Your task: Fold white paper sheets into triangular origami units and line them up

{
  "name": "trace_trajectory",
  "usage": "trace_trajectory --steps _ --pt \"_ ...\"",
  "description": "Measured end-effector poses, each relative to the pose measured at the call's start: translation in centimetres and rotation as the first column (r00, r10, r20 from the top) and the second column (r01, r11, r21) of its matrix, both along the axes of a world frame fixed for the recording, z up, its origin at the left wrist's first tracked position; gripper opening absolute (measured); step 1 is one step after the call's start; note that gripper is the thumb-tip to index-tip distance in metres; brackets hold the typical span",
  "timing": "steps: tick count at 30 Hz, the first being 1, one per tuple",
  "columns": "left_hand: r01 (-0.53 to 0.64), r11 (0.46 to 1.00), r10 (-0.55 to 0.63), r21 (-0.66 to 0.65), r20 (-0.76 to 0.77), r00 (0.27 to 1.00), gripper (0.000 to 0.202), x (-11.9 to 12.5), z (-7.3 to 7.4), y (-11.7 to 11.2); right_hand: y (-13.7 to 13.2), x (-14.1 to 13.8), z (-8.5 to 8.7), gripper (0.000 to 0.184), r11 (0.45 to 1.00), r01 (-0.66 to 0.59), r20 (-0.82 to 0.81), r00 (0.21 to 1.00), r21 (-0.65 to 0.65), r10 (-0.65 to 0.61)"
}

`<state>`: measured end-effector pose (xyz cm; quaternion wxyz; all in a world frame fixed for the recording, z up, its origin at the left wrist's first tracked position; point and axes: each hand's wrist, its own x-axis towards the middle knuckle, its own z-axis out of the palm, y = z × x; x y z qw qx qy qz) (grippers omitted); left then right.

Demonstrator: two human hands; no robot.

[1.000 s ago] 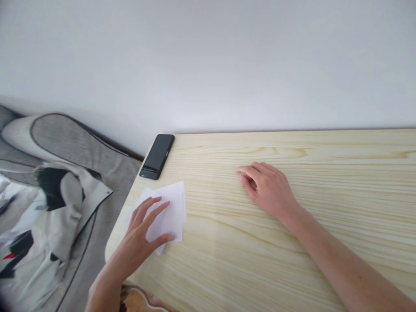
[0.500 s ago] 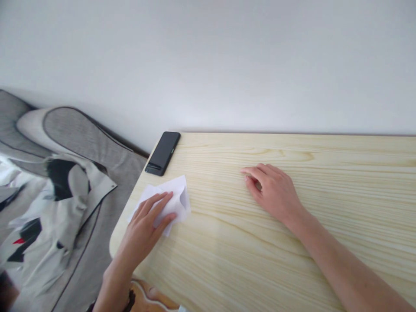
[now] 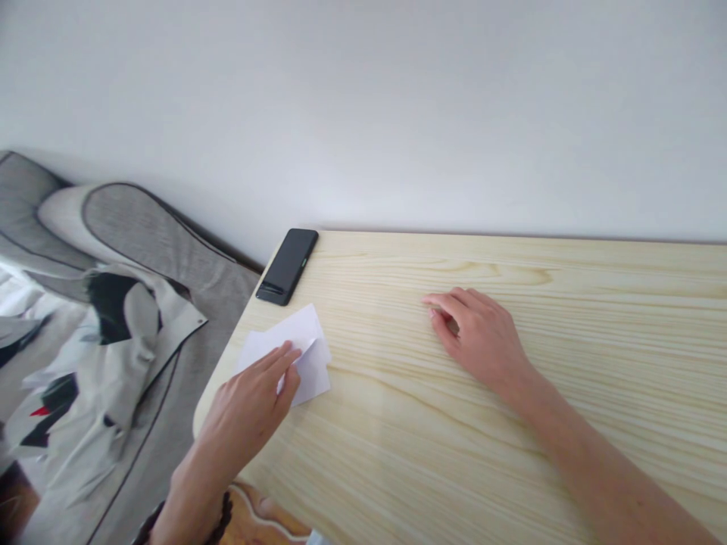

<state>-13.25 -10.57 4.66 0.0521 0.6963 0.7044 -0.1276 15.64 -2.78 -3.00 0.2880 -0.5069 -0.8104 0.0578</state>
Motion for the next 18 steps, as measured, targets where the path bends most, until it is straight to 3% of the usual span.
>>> trace_trajectory --steps 4,10,14,18 --pt "-0.047 0.998 0.045 -0.052 -0.048 0.998 0.033 -0.1 0.5 0.0 0.0 0.1 -0.2 0.022 1.0 -0.002 -0.002 1.0 -0.001 0.002" --pt "-0.149 0.989 0.148 -0.013 -0.055 0.987 0.033 -0.4 1.1 0.1 0.1 0.1 -0.3 0.022 1.0 -0.005 -0.001 1.0 0.007 0.005" --pt "-0.275 0.961 0.272 0.044 0.056 0.961 0.023 -0.6 1.0 -0.2 0.1 0.1 -0.1 0.023 1.0 -0.013 0.0 1.0 -0.004 0.013" --pt "-0.343 0.93 0.302 0.132 0.26 0.917 0.013 -0.4 0.0 -0.6 0.0 0.0 0.0 0.023 1.0 -0.004 -0.003 1.0 -0.009 0.004"
